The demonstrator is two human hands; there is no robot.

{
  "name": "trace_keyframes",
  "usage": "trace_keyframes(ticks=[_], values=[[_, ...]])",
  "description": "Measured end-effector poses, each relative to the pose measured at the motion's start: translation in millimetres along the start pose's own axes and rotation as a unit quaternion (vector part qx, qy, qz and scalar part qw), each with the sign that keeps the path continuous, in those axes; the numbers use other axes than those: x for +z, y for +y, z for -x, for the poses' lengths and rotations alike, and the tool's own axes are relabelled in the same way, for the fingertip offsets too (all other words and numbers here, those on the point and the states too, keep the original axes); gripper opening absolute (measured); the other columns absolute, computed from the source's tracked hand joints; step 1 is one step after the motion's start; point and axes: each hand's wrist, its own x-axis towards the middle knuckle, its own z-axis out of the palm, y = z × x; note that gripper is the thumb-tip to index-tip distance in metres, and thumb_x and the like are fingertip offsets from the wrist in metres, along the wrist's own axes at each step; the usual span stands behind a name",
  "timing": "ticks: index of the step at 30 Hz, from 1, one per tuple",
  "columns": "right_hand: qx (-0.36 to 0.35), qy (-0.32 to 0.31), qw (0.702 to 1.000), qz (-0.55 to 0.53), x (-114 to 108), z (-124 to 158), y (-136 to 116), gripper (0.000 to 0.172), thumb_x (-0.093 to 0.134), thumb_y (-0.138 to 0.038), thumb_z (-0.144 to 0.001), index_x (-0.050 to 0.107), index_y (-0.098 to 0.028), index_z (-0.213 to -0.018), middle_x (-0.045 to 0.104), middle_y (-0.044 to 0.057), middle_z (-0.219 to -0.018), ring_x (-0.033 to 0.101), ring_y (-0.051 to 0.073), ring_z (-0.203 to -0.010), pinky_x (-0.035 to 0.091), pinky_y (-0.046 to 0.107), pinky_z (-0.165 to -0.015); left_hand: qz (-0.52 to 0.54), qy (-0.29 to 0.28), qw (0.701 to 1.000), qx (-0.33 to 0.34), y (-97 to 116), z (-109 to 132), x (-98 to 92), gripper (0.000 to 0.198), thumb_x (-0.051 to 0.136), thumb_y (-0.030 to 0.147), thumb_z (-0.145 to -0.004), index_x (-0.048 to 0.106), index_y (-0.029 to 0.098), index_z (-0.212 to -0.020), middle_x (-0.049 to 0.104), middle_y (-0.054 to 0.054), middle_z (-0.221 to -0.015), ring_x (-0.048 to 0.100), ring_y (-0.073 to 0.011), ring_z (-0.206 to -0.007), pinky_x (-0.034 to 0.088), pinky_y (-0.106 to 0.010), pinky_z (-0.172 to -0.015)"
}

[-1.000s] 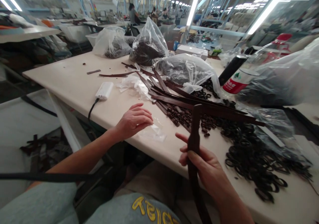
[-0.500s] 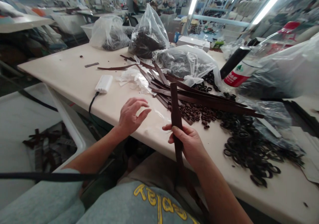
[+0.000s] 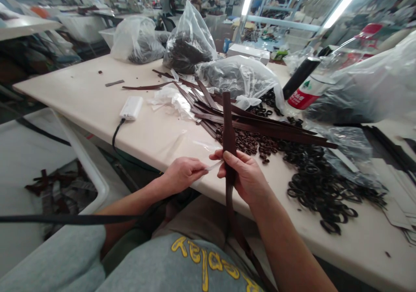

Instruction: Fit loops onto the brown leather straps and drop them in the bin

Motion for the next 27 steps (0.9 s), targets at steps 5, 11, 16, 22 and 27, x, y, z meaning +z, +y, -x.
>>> trace_keyframes(ticks=[5, 11, 16, 22, 27], values=[[-0.004, 0.027, 0.999, 0.032, -3, -1, 0, 0.033, 0.08, -0.046, -0.075, 0.077, -0.017, -0.092, 0.074, 0.005, -0.083, 0.055, 0.008, -0.05, 0.047, 0.02, -0.049, 0.273, -0.073, 0.946, -0.157, 4, 4, 7.9, 0.019, 0.073, 0.035, -0.081, 0.079, 0.017, -0.078, 0.07, -0.005, -0.069, 0.059, -0.0175, -0.061, 0.041, -0.026, -0.058], [0.021, 0.08, 0.994, 0.076, -19, 13, 11, 0.041, 0.078, -0.051, -0.078, 0.076, -0.019, -0.103, 0.066, 0.001, -0.063, 0.054, 0.009, -0.052, 0.036, 0.018, -0.047, 0.472, 0.067, 0.846, -0.239, 8, -2, 14.0, 0.033, 0.09, 0.039, -0.059, 0.068, 0.015, -0.063, 0.063, -0.002, -0.059, 0.052, -0.012, -0.053, 0.039, -0.021, -0.055], [0.043, 0.095, 0.984, 0.147, -28, 42, 25, 0.044, 0.069, -0.058, -0.084, 0.075, -0.016, -0.097, 0.064, 0.002, -0.061, 0.047, 0.007, -0.045, 0.03, 0.019, -0.043, 0.527, 0.133, 0.803, -0.244, 10, -11, 19.6, 0.046, 0.094, 0.046, -0.055, 0.062, 0.014, -0.062, 0.058, 0.0, -0.058, 0.049, -0.0088, -0.051, 0.037, -0.018, -0.05], [0.035, 0.116, 0.981, 0.151, -10, 41, 52, 0.039, 0.076, -0.049, -0.075, 0.068, -0.015, -0.094, 0.058, -0.003, -0.066, 0.045, 0.007, -0.043, 0.033, 0.021, -0.043, 0.554, 0.194, 0.769, -0.253, 20, -17, 32.5, 0.049, 0.098, 0.043, -0.05, 0.064, 0.012, -0.066, 0.061, -0.001, -0.064, 0.057, -0.011, -0.061, 0.048, -0.021, -0.064], [-0.095, 0.129, 0.955, 0.248, 0, 30, 80, 0.031, 0.076, -0.034, -0.076, 0.064, -0.02, -0.101, 0.06, -0.002, -0.082, 0.049, 0.011, -0.061, 0.042, 0.024, -0.054, 0.617, 0.219, 0.717, -0.239, 23, -21, 43.5, 0.046, 0.097, 0.042, -0.054, 0.063, 0.013, -0.068, 0.06, 0.002, -0.065, 0.055, -0.0116, -0.056, 0.045, -0.022, -0.051]])
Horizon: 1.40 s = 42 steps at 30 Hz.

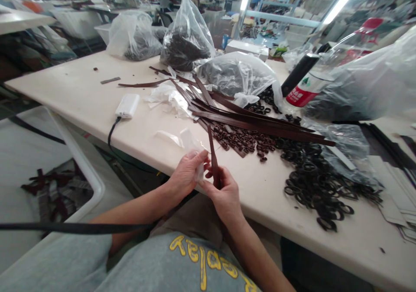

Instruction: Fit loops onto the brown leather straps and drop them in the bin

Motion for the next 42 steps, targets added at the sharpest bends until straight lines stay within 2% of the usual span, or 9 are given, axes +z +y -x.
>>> trace_keyframes(ticks=[3, 6, 12, 15, 19, 23, 29, 36, 42], values=[[-0.094, 0.047, 0.986, 0.127, 3, 5, 8, 0.026, 0.072, -0.027, -0.079, 0.061, -0.021, -0.102, 0.062, -0.001, -0.083, 0.057, 0.015, -0.07, 0.047, 0.028, -0.065, 0.066, 0.054, 0.996, -0.018, 0, -5, 2.8, 0.043, 0.097, 0.035, -0.057, 0.062, 0.013, -0.068, 0.061, 0.002, -0.066, 0.057, -0.0105, -0.059, 0.048, -0.02, -0.056], [-0.175, 0.08, 0.955, 0.226, 2, 8, 9, 0.025, 0.069, -0.025, -0.083, 0.058, -0.022, -0.105, 0.064, 0.002, -0.089, 0.062, 0.018, -0.078, 0.05, 0.031, -0.072, 0.096, 0.086, 0.99, -0.055, 3, -7, 10.5, 0.031, 0.089, 0.026, -0.072, 0.061, 0.014, -0.067, 0.06, 0.003, -0.062, 0.056, -0.0091, -0.056, 0.049, -0.018, -0.057], [-0.242, 0.076, 0.933, 0.256, 2, 2, -1, 0.015, 0.063, -0.019, -0.084, 0.057, -0.022, -0.097, 0.062, 0.002, -0.085, 0.06, 0.018, -0.076, 0.049, 0.029, -0.071, 0.094, 0.117, 0.985, -0.083, -3, -3, 18.1, 0.028, 0.082, 0.021, -0.082, 0.06, 0.014, -0.067, 0.059, 0.002, -0.061, 0.056, -0.0087, -0.054, 0.049, -0.017, -0.056], [-0.207, 0.069, 0.955, 0.203, -1, 1, -4, 0.006, 0.062, -0.018, -0.084, 0.057, -0.021, -0.084, 0.054, -0.001, -0.074, 0.052, 0.015, -0.069, 0.043, 0.027, -0.065, 0.095, 0.083, 0.991, -0.046, -11, -2, 11.7, 0.031, 0.09, 0.027, -0.072, 0.063, 0.013, -0.071, 0.062, 0.001, -0.065, 0.058, -0.0094, -0.059, 0.051, -0.017, -0.059], [-0.048, 0.075, 0.995, 0.034, -8, 0, -3, 0.02, 0.062, -0.034, -0.091, 0.056, -0.02, -0.079, 0.043, -0.005, -0.063, 0.038, 0.01, -0.054, 0.035, 0.024, -0.052, 0.065, 0.011, 0.998, -0.019, -16, 1, -0.1, 0.049, 0.096, 0.046, -0.056, 0.065, 0.014, -0.074, 0.066, -0.001, -0.072, 0.062, -0.0134, -0.065, 0.054, -0.022, -0.061], [0.041, 0.085, 0.993, -0.066, -15, -2, 0, 0.032, 0.066, -0.047, -0.087, 0.056, -0.019, -0.078, 0.045, -0.006, -0.06, 0.036, 0.008, -0.048, 0.03, 0.022, -0.044, -0.003, 0.019, 1.0, -0.014, -16, 3, -9.0, 0.053, 0.089, 0.059, -0.062, 0.065, 0.013, -0.07, 0.07, -0.004, -0.075, 0.064, -0.0148, -0.066, 0.054, -0.022, -0.057], [0.058, 0.088, 0.991, -0.088, -14, -2, 3, 0.034, 0.067, -0.05, -0.083, 0.057, -0.018, -0.078, 0.049, -0.005, -0.058, 0.037, 0.007, -0.043, 0.032, 0.02, -0.04, 0.036, 0.028, 0.996, -0.079, -6, 1, -12.1, 0.041, 0.072, 0.049, -0.089, 0.066, 0.014, -0.07, 0.071, -0.005, -0.072, 0.066, -0.016, -0.065, 0.056, -0.025, -0.063], [0.028, 0.09, 0.994, -0.054, -13, -1, -1, 0.034, 0.067, -0.052, -0.085, 0.062, -0.018, -0.081, 0.049, -0.004, -0.062, 0.038, 0.009, -0.049, 0.03, 0.022, -0.043, -0.085, -0.147, 0.985, -0.041, -16, 18, -11.1, 0.038, 0.085, 0.042, -0.076, 0.078, 0.014, -0.099, 0.073, -0.011, -0.102, 0.066, -0.0249, -0.097, 0.053, -0.03, -0.083], [0.021, 0.092, 0.995, -0.045, -17, -1, -6, 0.038, 0.067, -0.055, -0.085, 0.061, -0.018, -0.078, 0.052, -0.002, -0.065, 0.039, 0.009, -0.048, 0.03, 0.022, -0.042, -0.148, -0.136, 0.98, -0.01, -18, 20, -9.2, 0.025, 0.076, 0.037, -0.085, 0.079, 0.013, -0.091, 0.074, -0.01, -0.094, 0.064, -0.0217, -0.089, 0.05, -0.031, -0.084]])
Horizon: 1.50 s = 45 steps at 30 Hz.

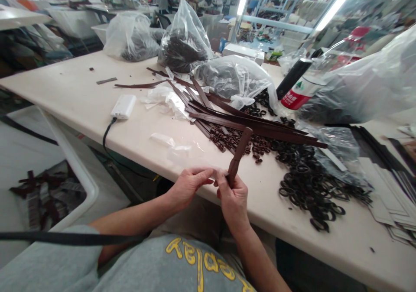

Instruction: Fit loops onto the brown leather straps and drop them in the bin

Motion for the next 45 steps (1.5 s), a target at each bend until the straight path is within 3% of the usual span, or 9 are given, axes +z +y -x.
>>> trace_keyframes(ticks=[3, 6, 9, 12, 30, 36, 38, 41, 45], values=[[0.017, -0.048, 0.999, 0.002, -12, 1, -8, 0.042, 0.065, -0.059, -0.085, 0.063, -0.017, -0.079, 0.058, 0.0, -0.068, 0.042, 0.009, -0.048, 0.036, 0.023, -0.044, 0.035, 0.054, 0.998, -0.005, 9, -8, -4.8, 0.029, 0.087, 0.04, -0.073, 0.077, 0.012, -0.078, 0.073, -0.008, -0.083, 0.064, -0.0183, -0.081, 0.051, -0.026, -0.077], [0.063, -0.163, 0.984, 0.043, -31, 6, -12, 0.051, 0.058, -0.064, -0.089, 0.065, -0.015, -0.074, 0.061, 0.003, -0.065, 0.051, 0.012, -0.053, 0.042, 0.024, -0.052, 0.082, 0.107, 0.991, -0.009, 21, -18, -14.0, 0.038, 0.095, 0.043, -0.06, 0.074, 0.013, -0.071, 0.071, -0.004, -0.074, 0.066, -0.0158, -0.075, 0.053, -0.022, -0.071], [0.154, -0.287, 0.941, 0.096, -45, 17, -8, 0.06, 0.049, -0.069, -0.091, 0.062, -0.014, -0.072, 0.058, 0.003, -0.061, 0.05, 0.011, -0.048, 0.036, 0.022, -0.046, 0.109, 0.118, 0.987, -0.004, 32, -24, -23.1, 0.041, 0.096, 0.045, -0.057, 0.071, 0.014, -0.069, 0.07, -0.002, -0.069, 0.068, -0.0151, -0.072, 0.054, -0.021, -0.068], [0.187, -0.34, 0.911, 0.137, -49, 29, -3, 0.066, 0.042, -0.073, -0.092, 0.058, -0.014, -0.068, 0.053, 0.002, -0.058, 0.042, 0.009, -0.044, 0.03, 0.021, -0.043, 0.115, 0.114, 0.987, 0.005, 38, -27, -27.2, 0.042, 0.095, 0.046, -0.059, 0.072, 0.013, -0.071, 0.072, -0.005, -0.073, 0.069, -0.0163, -0.074, 0.055, -0.021, -0.069], [0.184, -0.372, 0.894, 0.167, -34, 27, 2, 0.058, 0.043, -0.061, -0.096, 0.059, -0.014, -0.066, 0.056, 0.002, -0.056, 0.041, 0.008, -0.041, 0.029, 0.019, -0.041, 0.066, 0.07, 0.995, -0.008, 34, -23, -23.5, 0.042, 0.095, 0.047, -0.059, 0.075, 0.012, -0.071, 0.072, -0.005, -0.074, 0.065, -0.0155, -0.071, 0.053, -0.024, -0.073], [0.205, -0.406, 0.888, 0.073, -22, 9, -4, 0.062, 0.046, -0.069, -0.091, 0.062, -0.012, -0.073, 0.058, 0.002, -0.057, 0.043, 0.007, -0.039, 0.03, 0.018, -0.038, -0.063, -0.01, 0.997, -0.04, 26, -8, -16.2, 0.03, 0.088, 0.04, -0.069, 0.08, 0.012, -0.076, 0.074, -0.006, -0.073, 0.064, -0.016, -0.069, 0.05, -0.024, -0.072], [0.181, -0.396, 0.899, 0.055, -22, 7, -10, 0.055, 0.049, -0.065, -0.093, 0.065, -0.013, -0.087, 0.063, 0.003, -0.069, 0.052, 0.009, -0.046, 0.038, 0.019, -0.043, -0.061, 0.007, 0.998, -0.022, 33, -10, -21.0, 0.029, 0.087, 0.039, -0.07, 0.08, 0.012, -0.076, 0.074, -0.006, -0.072, 0.063, -0.0154, -0.067, 0.05, -0.023, -0.07], [0.118, -0.376, 0.915, 0.091, -29, 11, -17, 0.038, 0.051, -0.05, -0.097, 0.065, -0.016, -0.106, 0.068, 0.004, -0.088, 0.064, 0.012, -0.064, 0.05, 0.022, -0.06, 0.004, 0.091, 0.994, 0.056, 54, -20, -35.9, 0.033, 0.09, 0.043, -0.066, 0.078, 0.012, -0.071, 0.072, -0.006, -0.071, 0.063, -0.0152, -0.067, 0.05, -0.023, -0.068], [0.088, -0.341, 0.923, 0.155, -35, 19, -14, 0.04, 0.04, -0.048, -0.102, 0.063, -0.016, -0.099, 0.065, 0.002, -0.072, 0.062, 0.013, -0.059, 0.048, 0.023, -0.056, 0.033, 0.128, 0.987, 0.086, 61, -23, -44.6, 0.036, 0.094, 0.042, -0.061, 0.077, 0.012, -0.072, 0.072, -0.007, -0.074, 0.064, -0.0165, -0.068, 0.052, -0.024, -0.068]])
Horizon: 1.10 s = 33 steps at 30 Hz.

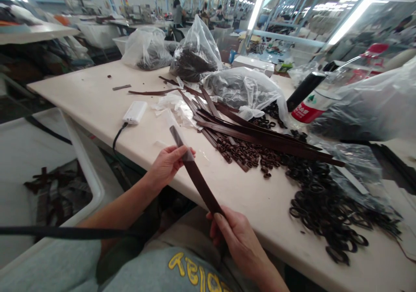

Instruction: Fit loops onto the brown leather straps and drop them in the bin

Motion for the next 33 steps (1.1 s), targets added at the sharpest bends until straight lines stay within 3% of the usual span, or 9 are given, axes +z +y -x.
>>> trace_keyframes(ticks=[4, 7, 12, 16, 20, 23, 30, 33], values=[[-0.027, 0.026, 0.998, 0.051, 5, -7, 0, 0.039, 0.037, -0.045, -0.104, 0.06, -0.017, -0.088, 0.063, 0.001, -0.064, 0.059, 0.013, -0.054, 0.045, 0.022, -0.054, -0.017, -0.071, 0.992, -0.107, -27, 26, 7.4, 0.038, 0.091, 0.047, -0.065, 0.079, 0.012, -0.076, 0.073, -0.008, -0.074, 0.065, -0.018, -0.07, 0.052, -0.026, -0.07], [-0.048, 0.039, 0.996, 0.057, 4, -10, -3, 0.039, 0.037, -0.045, -0.103, 0.06, -0.018, -0.085, 0.064, 0.001, -0.066, 0.059, 0.013, -0.055, 0.045, 0.022, -0.055, -0.057, -0.106, 0.987, -0.106, -41, 40, 8.7, 0.033, 0.09, 0.042, -0.069, 0.081, 0.014, -0.084, 0.076, -0.007, -0.081, 0.066, -0.0179, -0.078, 0.051, -0.023, -0.077], [-0.036, 0.029, 0.998, 0.053, 1, -2, 2, 0.04, 0.037, -0.046, -0.103, 0.06, -0.018, -0.086, 0.063, 0.001, -0.062, 0.06, 0.014, -0.053, 0.046, 0.022, -0.054, -0.035, -0.133, 0.986, -0.094, -40, 40, 4.0, 0.038, 0.091, 0.043, -0.069, 0.08, 0.015, -0.093, 0.077, -0.009, -0.091, 0.068, -0.0197, -0.084, 0.053, -0.025, -0.081], [-0.022, 0.019, 0.998, 0.055, 2, 3, 9, 0.039, 0.038, -0.046, -0.102, 0.06, -0.018, -0.086, 0.063, 0.001, -0.063, 0.061, 0.014, -0.055, 0.046, 0.022, -0.055, 0.074, -0.088, 0.984, -0.134, -40, 35, 3.4, 0.053, 0.092, 0.048, -0.066, 0.076, 0.017, -0.106, 0.076, -0.009, -0.099, 0.07, -0.0193, -0.08, 0.057, -0.026, -0.072], [0.003, 0.005, 0.999, 0.049, 3, 5, 14, 0.043, 0.036, -0.049, -0.101, 0.06, -0.017, -0.086, 0.064, 0.002, -0.062, 0.061, 0.015, -0.055, 0.046, 0.023, -0.054, 0.115, 0.008, 0.984, -0.139, -41, 27, 0.6, 0.045, 0.097, 0.041, -0.059, 0.077, 0.013, -0.087, 0.076, -0.006, -0.086, 0.068, -0.0142, -0.069, 0.057, -0.021, -0.064], [0.019, 0.009, 0.998, 0.059, 4, 6, 20, 0.043, 0.037, -0.05, -0.101, 0.06, -0.017, -0.085, 0.064, 0.002, -0.062, 0.06, 0.015, -0.054, 0.044, 0.023, -0.053, 0.107, 0.039, 0.986, -0.121, -39, 24, 0.3, 0.043, 0.1, 0.035, -0.053, 0.077, 0.011, -0.08, 0.074, -0.004, -0.077, 0.066, -0.0116, -0.063, 0.056, -0.018, -0.062], [-0.021, 0.052, 0.992, 0.114, 13, 10, 21, 0.041, 0.034, -0.047, -0.102, 0.06, -0.018, -0.089, 0.06, 0.0, -0.055, 0.055, 0.015, -0.048, 0.039, 0.024, -0.05, 0.058, 0.014, 0.997, -0.057, -42, 32, 6.2, 0.038, 0.098, 0.037, -0.055, 0.079, 0.014, -0.078, 0.076, -0.005, -0.077, 0.066, -0.0139, -0.065, 0.055, -0.02, -0.063], [-0.042, 0.064, 0.99, 0.117, 15, 7, 17, 0.04, 0.035, -0.045, -0.102, 0.058, -0.019, -0.084, 0.059, 0.0, -0.056, 0.054, 0.015, -0.049, 0.038, 0.025, -0.051, 0.003, -0.025, 0.997, -0.069, -51, 45, 7.8, 0.033, 0.095, 0.036, -0.06, 0.08, 0.014, -0.078, 0.076, -0.006, -0.076, 0.065, -0.0154, -0.065, 0.053, -0.022, -0.065]])
